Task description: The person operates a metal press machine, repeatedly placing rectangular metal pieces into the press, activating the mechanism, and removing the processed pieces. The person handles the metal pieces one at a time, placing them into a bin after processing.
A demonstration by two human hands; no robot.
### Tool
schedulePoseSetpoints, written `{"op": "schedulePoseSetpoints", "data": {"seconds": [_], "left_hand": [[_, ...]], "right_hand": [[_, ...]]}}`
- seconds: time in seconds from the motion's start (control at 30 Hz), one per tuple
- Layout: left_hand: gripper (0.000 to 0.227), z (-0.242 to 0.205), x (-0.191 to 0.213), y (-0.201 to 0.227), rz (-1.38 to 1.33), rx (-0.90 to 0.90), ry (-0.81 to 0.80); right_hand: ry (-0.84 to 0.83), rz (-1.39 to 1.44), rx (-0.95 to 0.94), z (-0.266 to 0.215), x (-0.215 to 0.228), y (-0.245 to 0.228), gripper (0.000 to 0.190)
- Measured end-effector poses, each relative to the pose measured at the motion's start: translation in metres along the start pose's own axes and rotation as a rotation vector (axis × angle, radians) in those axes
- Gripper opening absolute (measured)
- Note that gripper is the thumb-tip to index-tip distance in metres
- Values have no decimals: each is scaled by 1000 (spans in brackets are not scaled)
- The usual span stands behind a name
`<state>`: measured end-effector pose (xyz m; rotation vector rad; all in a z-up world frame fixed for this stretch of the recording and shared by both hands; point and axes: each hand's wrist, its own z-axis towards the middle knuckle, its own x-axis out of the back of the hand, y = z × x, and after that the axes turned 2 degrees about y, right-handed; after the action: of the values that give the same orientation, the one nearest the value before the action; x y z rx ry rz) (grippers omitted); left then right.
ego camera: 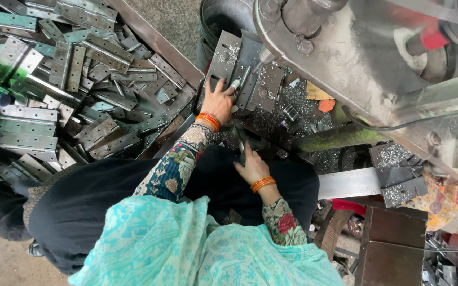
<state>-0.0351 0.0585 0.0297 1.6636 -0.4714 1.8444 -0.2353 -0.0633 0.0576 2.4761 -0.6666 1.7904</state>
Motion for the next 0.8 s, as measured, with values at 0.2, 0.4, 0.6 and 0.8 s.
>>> {"op": "schedulePoseSetpoints", "data": {"seconds": [0.2,0.4,0.6,0.8], "left_hand": [[41,6,5,-1,-95,8,-37],[45,4,-1,3,-3,-7,55],[33,-7,-7,16,-40,53,93],[35,20,-8,23,43,109,52]], "right_hand": [[-41,-65,23,22,-6,14,90],[94,39,-46,4,-68,17,94],[121,119,46,-1,-68,28,84],[-14,-47,33,24,-4,22,70]]}}
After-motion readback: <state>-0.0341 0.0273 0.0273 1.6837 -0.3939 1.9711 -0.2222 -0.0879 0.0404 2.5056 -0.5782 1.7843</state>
